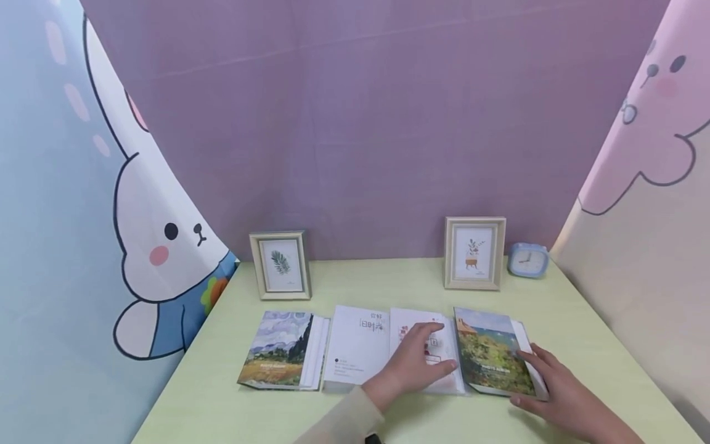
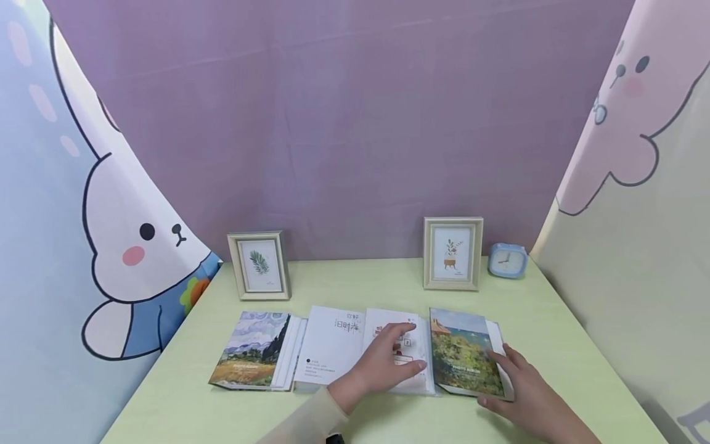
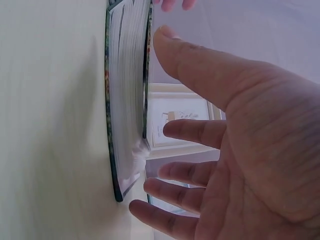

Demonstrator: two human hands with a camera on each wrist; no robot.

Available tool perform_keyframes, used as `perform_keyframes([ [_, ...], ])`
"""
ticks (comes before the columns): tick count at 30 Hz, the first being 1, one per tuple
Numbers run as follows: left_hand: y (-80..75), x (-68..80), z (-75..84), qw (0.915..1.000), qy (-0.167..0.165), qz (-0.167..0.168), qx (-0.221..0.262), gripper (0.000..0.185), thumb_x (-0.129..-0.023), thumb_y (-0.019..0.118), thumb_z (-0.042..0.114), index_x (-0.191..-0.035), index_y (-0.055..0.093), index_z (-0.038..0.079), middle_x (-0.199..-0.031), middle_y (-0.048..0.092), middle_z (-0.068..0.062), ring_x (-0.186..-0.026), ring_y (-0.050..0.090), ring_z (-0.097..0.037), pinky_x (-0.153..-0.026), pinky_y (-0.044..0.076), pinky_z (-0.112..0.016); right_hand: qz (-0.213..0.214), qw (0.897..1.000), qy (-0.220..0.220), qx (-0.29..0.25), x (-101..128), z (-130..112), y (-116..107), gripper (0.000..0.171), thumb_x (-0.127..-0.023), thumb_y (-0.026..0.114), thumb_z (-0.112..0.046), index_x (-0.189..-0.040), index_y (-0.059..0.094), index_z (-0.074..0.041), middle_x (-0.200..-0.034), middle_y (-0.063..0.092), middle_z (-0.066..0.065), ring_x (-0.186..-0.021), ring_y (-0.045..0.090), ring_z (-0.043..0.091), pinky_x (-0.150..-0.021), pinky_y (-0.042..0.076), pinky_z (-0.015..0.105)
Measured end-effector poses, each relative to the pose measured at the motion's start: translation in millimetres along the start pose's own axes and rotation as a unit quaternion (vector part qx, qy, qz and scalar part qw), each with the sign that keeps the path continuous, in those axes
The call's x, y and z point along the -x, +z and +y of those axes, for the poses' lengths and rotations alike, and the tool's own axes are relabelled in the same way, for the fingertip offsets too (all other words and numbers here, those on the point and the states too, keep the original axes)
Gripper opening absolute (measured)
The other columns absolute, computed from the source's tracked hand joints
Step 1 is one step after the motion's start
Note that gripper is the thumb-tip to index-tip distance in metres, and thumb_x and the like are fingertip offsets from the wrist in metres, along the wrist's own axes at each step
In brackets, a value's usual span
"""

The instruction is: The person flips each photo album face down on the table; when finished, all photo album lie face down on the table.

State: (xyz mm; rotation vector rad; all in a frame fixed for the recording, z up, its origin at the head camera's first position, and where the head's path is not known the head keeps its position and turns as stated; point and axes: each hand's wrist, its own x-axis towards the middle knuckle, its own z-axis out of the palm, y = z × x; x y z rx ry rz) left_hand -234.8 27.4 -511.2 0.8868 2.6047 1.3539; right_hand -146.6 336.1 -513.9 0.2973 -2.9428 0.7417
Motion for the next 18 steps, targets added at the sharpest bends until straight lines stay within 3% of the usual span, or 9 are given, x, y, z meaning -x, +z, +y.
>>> perform_keyframes([
  [4,5.1,-1.7,2.1,0.9999,-0.009,-0.004,0.007,0.072,-0.091,0.079,0.044,-0.152,0.051,0.018,-0.153,0.05,0.001,-0.131,0.055,-0.018,-0.11,0.047,-0.033,-0.001,1.0,0.008,0.003,1,3,0,0.089,-0.078,0.089,-0.054,-0.14,0.06,0.002,-0.144,0.047,0.039,-0.127,0.049,0.061,-0.093,0.049,0.073],
  [11,11.4,-2.7,7.9,0.998,-0.039,-0.028,0.041,0.069,-0.091,0.08,0.043,-0.151,0.053,0.022,-0.141,0.057,0.001,-0.117,0.062,-0.013,-0.098,0.054,-0.03,-0.002,1.0,0.013,0.009,0,6,1,0.086,-0.08,0.087,-0.054,-0.136,0.062,0.006,-0.136,0.056,0.034,-0.123,0.055,0.056,-0.094,0.051,0.069],
  [18,16.8,-7.9,11.2,0.9958,-0.058,-0.053,0.048,0.065,-0.094,0.078,0.044,-0.15,0.053,0.022,-0.136,0.058,0.003,-0.112,0.06,-0.007,-0.096,0.054,-0.028,-0.014,0.999,0.027,-0.008,-2,3,-4,0.081,-0.083,0.086,-0.052,-0.136,0.062,0.005,-0.132,0.06,0.03,-0.121,0.058,0.054,-0.093,0.052,0.067],
])
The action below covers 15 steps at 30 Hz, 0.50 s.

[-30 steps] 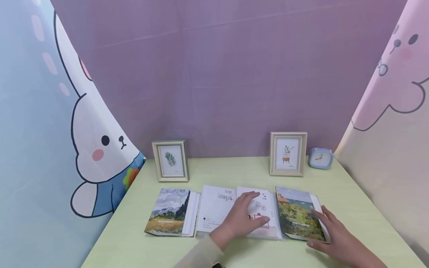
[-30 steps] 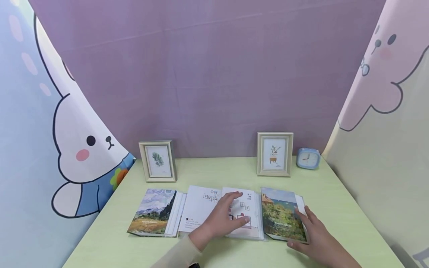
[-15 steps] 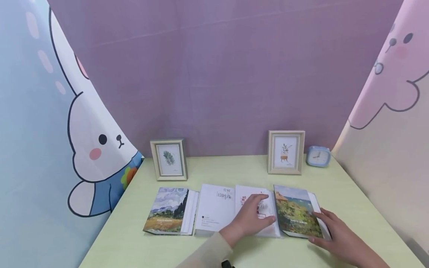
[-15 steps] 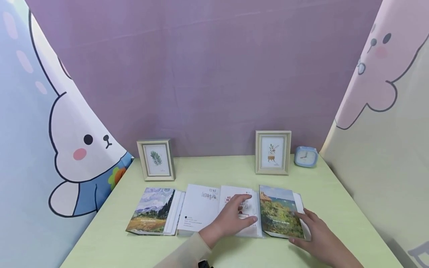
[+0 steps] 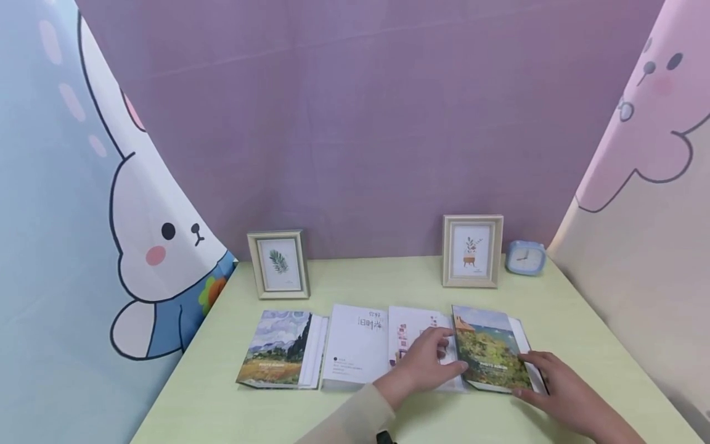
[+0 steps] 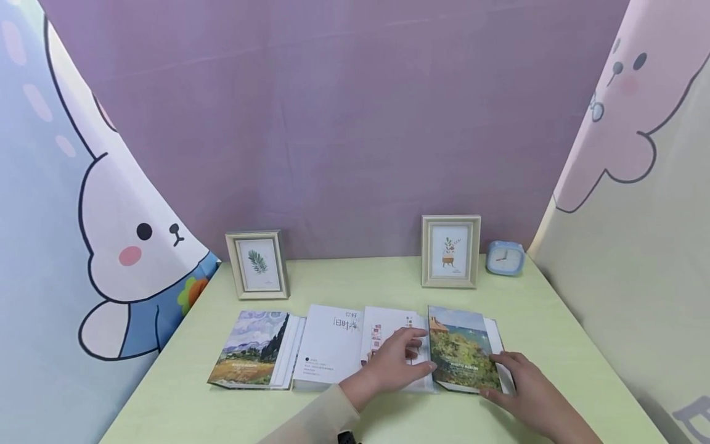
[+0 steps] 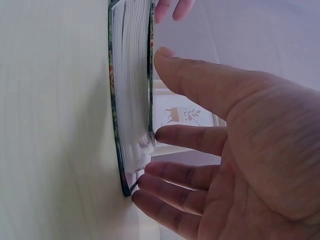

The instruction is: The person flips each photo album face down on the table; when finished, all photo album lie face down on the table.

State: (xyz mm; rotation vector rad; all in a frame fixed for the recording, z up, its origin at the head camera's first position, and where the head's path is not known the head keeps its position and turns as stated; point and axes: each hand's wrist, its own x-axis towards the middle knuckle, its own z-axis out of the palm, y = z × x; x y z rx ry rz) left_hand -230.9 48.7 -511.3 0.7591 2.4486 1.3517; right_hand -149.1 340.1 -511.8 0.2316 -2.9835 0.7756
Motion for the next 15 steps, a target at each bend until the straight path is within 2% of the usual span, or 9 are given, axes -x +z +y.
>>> perform_keyframes([
  [10,6.7,-9.0,8.7,0.9997,-0.005,-0.021,-0.009,0.061,-0.094,0.079,0.037,-0.147,0.057,0.016,-0.125,0.065,0.006,-0.1,0.06,-0.001,-0.09,0.053,-0.021,0.013,1.0,-0.002,-0.008,0,-3,0,0.076,-0.08,0.09,-0.043,-0.134,0.064,0.004,-0.13,0.061,0.03,-0.12,0.059,0.054,-0.094,0.052,0.068],
  [15,11.3,-9.4,12.4,0.9998,-0.008,-0.016,-0.012,0.056,-0.092,0.081,0.032,-0.142,0.061,0.015,-0.119,0.064,0.009,-0.098,0.06,-0.001,-0.088,0.053,-0.019,0.029,0.999,-0.009,-0.014,0,-4,1,0.071,-0.08,0.091,-0.04,-0.131,0.066,0.004,-0.128,0.062,0.028,-0.118,0.06,0.051,-0.093,0.052,0.067],
])
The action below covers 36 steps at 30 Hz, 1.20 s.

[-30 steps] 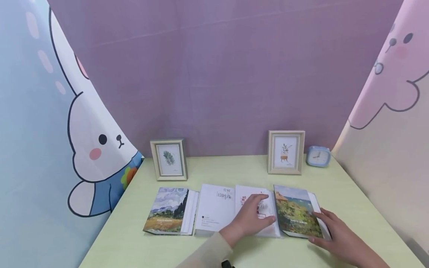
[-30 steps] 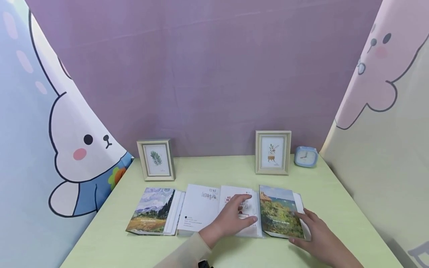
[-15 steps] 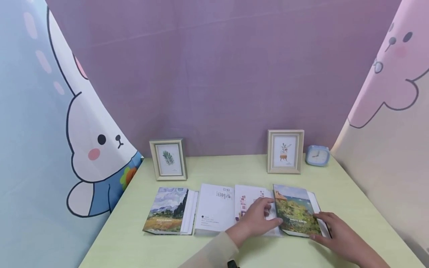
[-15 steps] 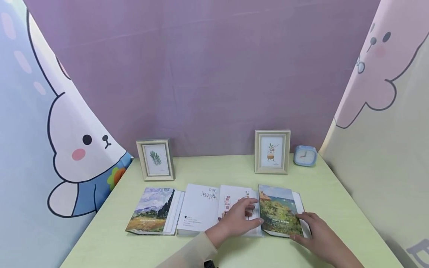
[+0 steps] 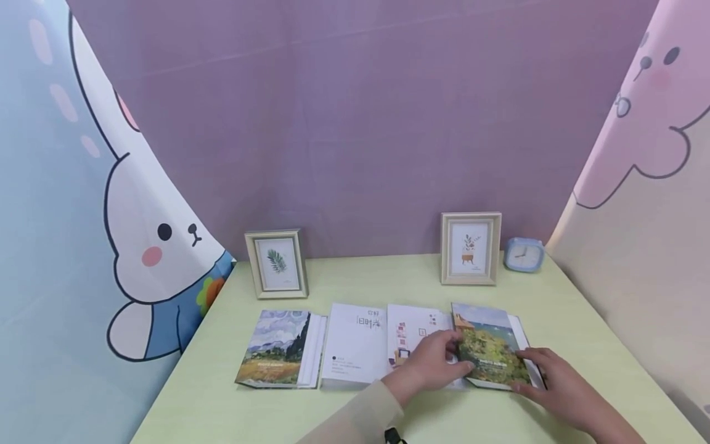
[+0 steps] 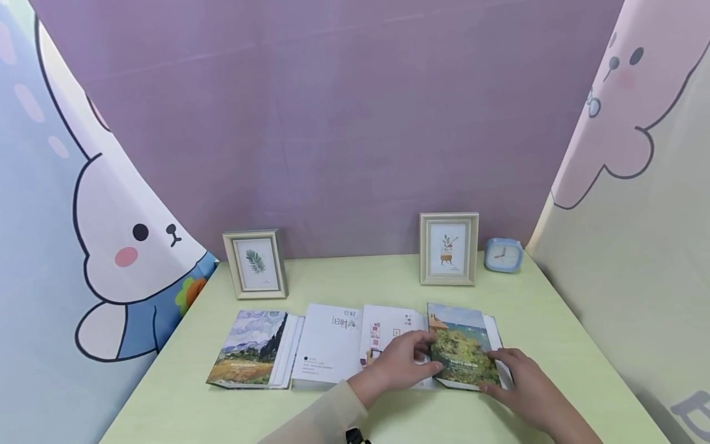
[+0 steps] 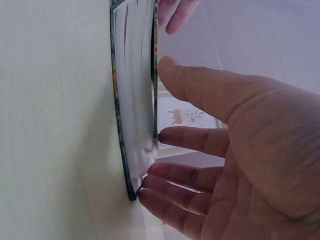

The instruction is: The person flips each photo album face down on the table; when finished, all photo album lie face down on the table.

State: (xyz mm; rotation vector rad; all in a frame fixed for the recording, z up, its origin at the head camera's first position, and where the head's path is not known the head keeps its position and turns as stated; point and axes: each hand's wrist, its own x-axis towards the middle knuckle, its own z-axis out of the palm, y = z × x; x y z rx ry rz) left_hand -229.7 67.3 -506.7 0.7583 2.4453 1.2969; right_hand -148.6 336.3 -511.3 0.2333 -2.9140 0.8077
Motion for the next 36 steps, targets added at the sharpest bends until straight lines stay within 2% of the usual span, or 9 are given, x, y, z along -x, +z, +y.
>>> perform_keyframes([
  [8,7.2,1.1,1.2,0.9996,0.027,0.012,0.005,0.049,-0.089,0.084,0.018,-0.135,0.066,0.017,-0.12,0.06,0.008,-0.099,0.06,-0.001,-0.089,0.051,-0.016,0.005,1.0,0.01,-0.01,-3,0,1,0.06,-0.083,0.09,-0.035,-0.127,0.069,0.0,-0.125,0.064,0.023,-0.115,0.063,0.045,-0.085,0.057,0.057],
  [10,8.5,2.4,1.2,0.9993,0.024,0.015,0.026,0.046,-0.09,0.082,0.017,-0.133,0.067,0.017,-0.119,0.059,0.008,-0.099,0.06,-0.002,-0.089,0.052,-0.016,0.005,1.0,0.013,-0.015,-3,0,2,0.06,-0.084,0.089,-0.036,-0.129,0.069,-0.001,-0.126,0.064,0.024,-0.115,0.063,0.045,-0.084,0.057,0.055],
  [16,15.0,6.3,4.1,0.9939,0.01,0.034,0.104,0.041,-0.089,0.081,0.014,-0.127,0.068,0.022,-0.119,0.058,0.012,-0.098,0.063,-0.003,-0.085,0.055,-0.017,0.016,1.0,0.005,-0.025,-1,-2,4,0.061,-0.09,0.084,-0.04,-0.134,0.067,-0.002,-0.13,0.063,0.025,-0.119,0.06,0.051,-0.09,0.053,0.067],
  [18,16.6,7.5,6.2,0.9913,0.011,0.045,0.123,0.038,-0.09,0.081,0.013,-0.124,0.068,0.023,-0.119,0.058,0.012,-0.098,0.064,-0.004,-0.083,0.056,-0.017,0.017,1.0,0.002,-0.026,-2,-3,4,0.059,-0.091,0.082,-0.04,-0.135,0.066,-0.003,-0.13,0.063,0.024,-0.117,0.062,0.049,-0.087,0.056,0.062],
  [22,17.2,10.3,10.7,0.9867,0.025,0.067,0.146,0.029,-0.093,0.076,0.015,-0.119,0.067,0.024,-0.123,0.057,0.015,-0.105,0.064,-0.006,-0.086,0.054,-0.018,0.014,0.999,0.007,-0.045,-3,-6,4,0.057,-0.092,0.082,-0.037,-0.137,0.066,-0.005,-0.13,0.062,0.022,-0.112,0.065,0.038,-0.076,0.059,0.038],
  [25,18.6,11.9,11.7,0.9813,0.044,0.08,0.17,0.024,-0.096,0.071,0.013,-0.118,0.066,0.022,-0.138,0.055,0.009,-0.118,0.062,-0.011,-0.096,0.054,-0.022,0.0,0.997,0.021,-0.074,-4,-9,4,0.058,-0.095,0.079,-0.038,-0.139,0.063,-0.004,-0.131,0.061,0.022,-0.112,0.064,0.036,-0.073,0.06,0.031],
  [28,20.3,12.2,12.5,0.973,0.068,0.085,0.203,0.021,-0.098,0.066,0.008,-0.117,0.064,0.016,-0.153,0.047,0.0,-0.129,0.058,-0.019,-0.107,0.05,-0.028,-0.012,0.994,0.026,-0.102,-5,-13,4,0.057,-0.097,0.076,-0.037,-0.142,0.06,-0.005,-0.13,0.06,0.02,-0.114,0.064,0.037,-0.076,0.061,0.032],
  [30,20.9,12.5,13.2,0.9675,0.082,0.085,0.224,0.019,-0.098,0.063,0.004,-0.115,0.063,0.013,-0.158,0.042,-0.004,-0.133,0.056,-0.024,-0.11,0.048,-0.031,-0.014,0.993,0.025,-0.114,-5,-15,4,0.055,-0.099,0.075,-0.036,-0.143,0.059,-0.007,-0.129,0.06,0.019,-0.115,0.065,0.038,-0.077,0.061,0.033],
  [36,19.8,16.0,16.4,0.9635,0.08,0.082,0.242,0.021,-0.097,0.065,0.006,-0.116,0.063,0.016,-0.159,0.041,0.0,-0.126,0.062,-0.023,-0.096,0.054,-0.021,-0.01,0.991,0.014,-0.131,-5,-18,2,0.052,-0.101,0.072,-0.033,-0.143,0.06,-0.006,-0.134,0.057,0.022,-0.115,0.065,0.041,-0.077,0.063,0.04],
])
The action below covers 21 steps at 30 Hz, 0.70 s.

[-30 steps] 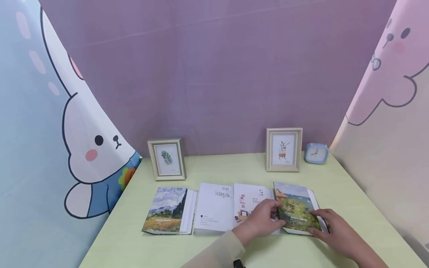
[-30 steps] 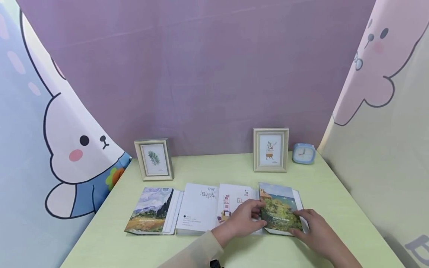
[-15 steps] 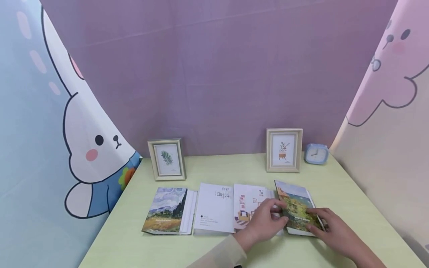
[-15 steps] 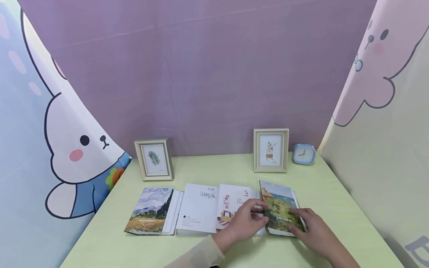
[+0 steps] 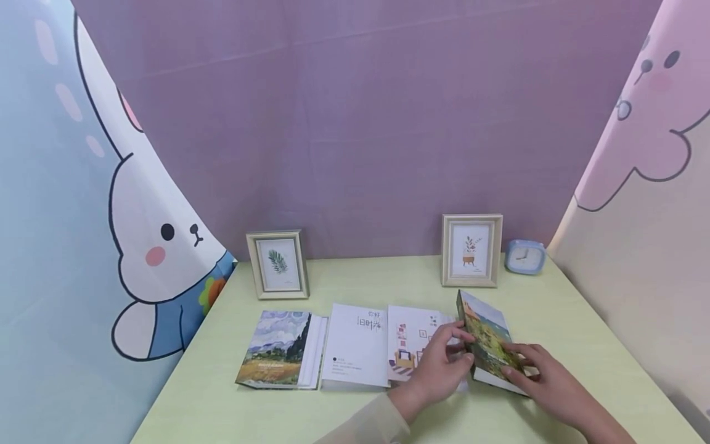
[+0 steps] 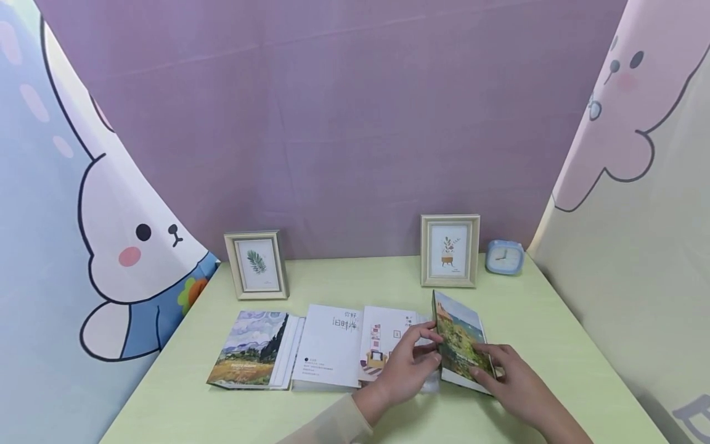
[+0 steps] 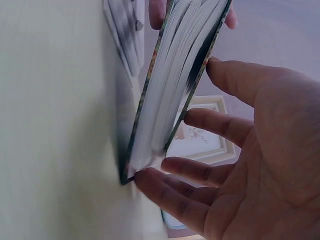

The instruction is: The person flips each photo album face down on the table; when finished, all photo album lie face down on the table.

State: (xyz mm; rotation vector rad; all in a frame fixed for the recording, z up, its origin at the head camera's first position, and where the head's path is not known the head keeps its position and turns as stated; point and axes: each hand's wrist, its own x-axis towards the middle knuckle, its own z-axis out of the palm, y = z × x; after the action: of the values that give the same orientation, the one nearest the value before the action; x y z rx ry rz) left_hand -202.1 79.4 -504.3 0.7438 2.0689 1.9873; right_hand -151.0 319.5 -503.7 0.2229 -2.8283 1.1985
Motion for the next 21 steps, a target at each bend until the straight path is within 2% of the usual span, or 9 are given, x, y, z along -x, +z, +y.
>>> perform_keyframes([
  [4,1.0,2.2,2.4,0.9999,0.001,0.004,0.01,0.025,-0.096,0.069,0.008,-0.118,0.063,0.017,-0.158,0.043,0.003,-0.125,0.061,-0.023,-0.088,0.057,-0.022,0.027,0.998,-0.043,0.022,-2,-2,-1,0.044,-0.101,0.073,-0.028,-0.136,0.066,-0.004,-0.137,0.058,0.019,-0.117,0.062,0.039,-0.076,0.063,0.038],
  [7,2.1,2.7,4.1,0.9995,0.007,0.005,0.029,0.028,-0.095,0.07,0.007,-0.119,0.062,0.018,-0.157,0.044,0.004,-0.125,0.06,-0.023,-0.086,0.059,-0.023,0.049,0.995,-0.081,0.038,-4,-4,-2,0.037,-0.1,0.074,-0.023,-0.133,0.07,-0.008,-0.132,0.064,0.012,-0.115,0.063,0.027,-0.073,0.06,0.031],
  [10,3.1,2.5,5.6,0.9985,0.013,0.007,0.052,0.03,-0.094,0.071,0.005,-0.119,0.062,0.018,-0.156,0.046,0.005,-0.126,0.06,-0.022,-0.085,0.06,-0.025,0.059,0.993,-0.098,0.032,-5,-8,-2,0.035,-0.1,0.074,-0.02,-0.135,0.069,-0.014,-0.128,0.066,0.005,-0.106,0.065,0.012,-0.068,0.056,0.026],
  [14,4.6,2.0,8.4,0.9961,0.034,0.005,0.082,0.032,-0.092,0.073,0.001,-0.119,0.062,0.014,-0.152,0.049,0.004,-0.127,0.058,-0.017,-0.088,0.06,-0.028,0.064,0.992,-0.105,0.005,-3,-14,-1,0.038,-0.102,0.07,-0.017,-0.14,0.065,-0.018,-0.131,0.064,0.004,-0.104,0.065,0.009,-0.068,0.057,0.026],
  [18,6.2,1.8,13.1,0.9927,0.063,-0.007,0.103,0.035,-0.091,0.075,-0.003,-0.12,0.06,0.009,-0.151,0.05,-0.001,-0.13,0.056,-0.016,-0.093,0.059,-0.03,0.063,0.991,-0.114,-0.045,-2,-20,0,0.04,-0.105,0.064,-0.012,-0.145,0.06,-0.014,-0.136,0.061,0.005,-0.11,0.064,0.007,-0.074,0.062,0.029],
  [21,7.3,2.1,16.8,0.9911,0.077,-0.016,0.107,0.037,-0.09,0.075,-0.005,-0.121,0.06,0.009,-0.151,0.048,-0.004,-0.131,0.054,-0.016,-0.095,0.058,-0.03,0.057,0.988,-0.121,-0.083,-2,-22,0,0.04,-0.108,0.059,-0.01,-0.147,0.056,-0.01,-0.139,0.059,-0.002,-0.112,0.062,0.002,-0.077,0.063,0.031],
])
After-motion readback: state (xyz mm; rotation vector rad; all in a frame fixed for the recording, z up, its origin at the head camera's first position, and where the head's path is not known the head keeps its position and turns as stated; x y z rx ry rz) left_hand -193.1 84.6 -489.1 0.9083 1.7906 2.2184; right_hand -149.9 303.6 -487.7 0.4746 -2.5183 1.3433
